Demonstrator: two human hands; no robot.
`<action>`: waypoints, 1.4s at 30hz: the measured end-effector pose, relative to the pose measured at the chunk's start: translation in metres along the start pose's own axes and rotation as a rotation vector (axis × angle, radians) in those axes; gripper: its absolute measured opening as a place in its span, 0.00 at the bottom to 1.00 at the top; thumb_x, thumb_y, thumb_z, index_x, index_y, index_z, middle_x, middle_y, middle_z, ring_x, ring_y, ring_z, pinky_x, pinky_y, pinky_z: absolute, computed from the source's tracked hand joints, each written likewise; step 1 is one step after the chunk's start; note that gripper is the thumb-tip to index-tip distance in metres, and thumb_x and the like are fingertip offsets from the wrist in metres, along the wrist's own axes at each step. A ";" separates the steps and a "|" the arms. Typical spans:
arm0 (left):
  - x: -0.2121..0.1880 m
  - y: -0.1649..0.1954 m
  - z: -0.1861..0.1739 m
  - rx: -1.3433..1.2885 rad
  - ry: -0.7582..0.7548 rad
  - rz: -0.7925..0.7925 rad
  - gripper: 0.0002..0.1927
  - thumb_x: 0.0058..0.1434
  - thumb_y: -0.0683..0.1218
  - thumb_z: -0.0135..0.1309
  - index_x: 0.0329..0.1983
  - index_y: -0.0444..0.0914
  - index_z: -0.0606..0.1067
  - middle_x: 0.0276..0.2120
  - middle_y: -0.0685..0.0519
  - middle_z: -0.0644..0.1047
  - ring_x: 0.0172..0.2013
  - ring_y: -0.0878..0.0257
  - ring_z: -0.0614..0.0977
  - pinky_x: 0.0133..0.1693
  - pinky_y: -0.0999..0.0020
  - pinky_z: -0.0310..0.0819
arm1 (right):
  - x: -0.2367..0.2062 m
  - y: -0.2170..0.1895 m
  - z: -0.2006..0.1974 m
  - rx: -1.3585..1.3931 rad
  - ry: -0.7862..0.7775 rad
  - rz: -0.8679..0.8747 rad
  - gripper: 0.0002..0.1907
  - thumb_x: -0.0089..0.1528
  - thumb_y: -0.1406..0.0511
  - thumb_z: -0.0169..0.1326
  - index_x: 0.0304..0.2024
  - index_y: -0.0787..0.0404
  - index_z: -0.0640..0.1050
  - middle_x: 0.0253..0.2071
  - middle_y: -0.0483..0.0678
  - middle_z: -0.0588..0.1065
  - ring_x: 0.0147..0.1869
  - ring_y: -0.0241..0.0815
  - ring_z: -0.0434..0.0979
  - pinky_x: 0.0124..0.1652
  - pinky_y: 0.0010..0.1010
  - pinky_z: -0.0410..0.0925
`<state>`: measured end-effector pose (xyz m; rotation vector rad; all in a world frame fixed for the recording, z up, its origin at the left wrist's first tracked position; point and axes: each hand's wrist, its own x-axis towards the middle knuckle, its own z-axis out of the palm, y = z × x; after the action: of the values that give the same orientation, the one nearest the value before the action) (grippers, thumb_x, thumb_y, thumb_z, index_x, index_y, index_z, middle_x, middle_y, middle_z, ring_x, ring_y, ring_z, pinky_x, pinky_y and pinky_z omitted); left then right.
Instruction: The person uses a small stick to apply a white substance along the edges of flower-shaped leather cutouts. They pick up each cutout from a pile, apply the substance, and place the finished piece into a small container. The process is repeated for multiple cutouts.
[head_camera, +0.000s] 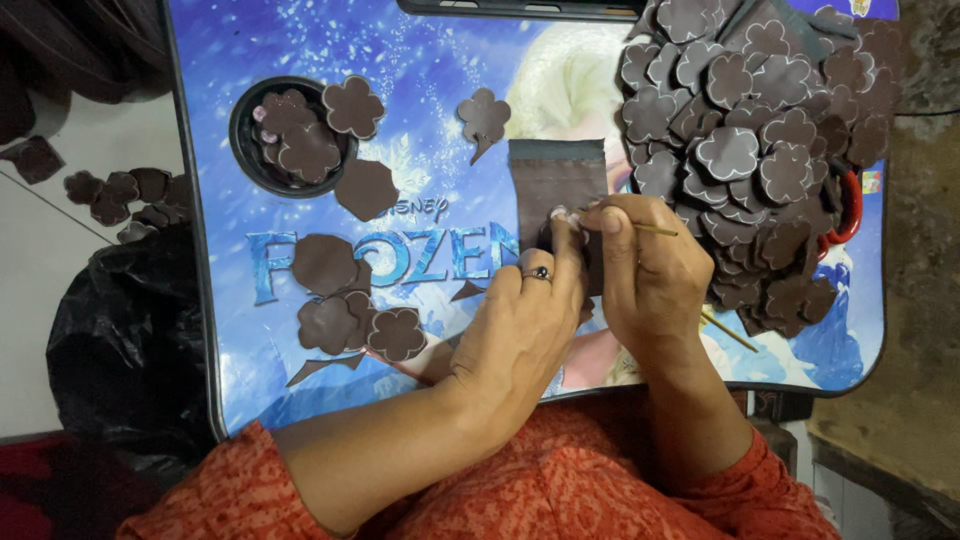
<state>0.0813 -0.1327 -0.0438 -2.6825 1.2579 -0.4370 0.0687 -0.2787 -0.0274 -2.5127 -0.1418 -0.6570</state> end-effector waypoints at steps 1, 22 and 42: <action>0.000 0.000 0.001 -0.010 0.004 -0.007 0.27 0.59 0.49 0.48 0.62 0.34 0.74 0.64 0.44 0.71 0.36 0.66 0.72 0.32 0.74 0.62 | -0.001 0.000 0.001 0.002 0.001 0.003 0.08 0.76 0.72 0.50 0.43 0.67 0.78 0.42 0.51 0.79 0.41 0.45 0.81 0.41 0.30 0.71; 0.022 0.004 0.006 -0.195 0.089 -0.079 0.25 0.61 0.52 0.51 0.60 0.39 0.74 0.61 0.49 0.72 0.38 0.65 0.78 0.34 0.73 0.69 | -0.002 0.029 -0.013 0.003 0.038 -0.002 0.06 0.76 0.73 0.49 0.45 0.66 0.77 0.41 0.51 0.79 0.39 0.43 0.80 0.40 0.28 0.71; 0.040 0.024 0.009 -0.180 0.038 -0.038 0.27 0.60 0.54 0.51 0.60 0.38 0.73 0.63 0.47 0.70 0.39 0.64 0.79 0.34 0.73 0.71 | -0.004 0.052 -0.026 -0.015 0.034 -0.018 0.05 0.76 0.72 0.51 0.45 0.66 0.77 0.42 0.51 0.79 0.40 0.45 0.80 0.42 0.30 0.71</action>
<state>0.0915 -0.1787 -0.0501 -2.8642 1.3177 -0.3986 0.0663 -0.3362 -0.0348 -2.5159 -0.1480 -0.7109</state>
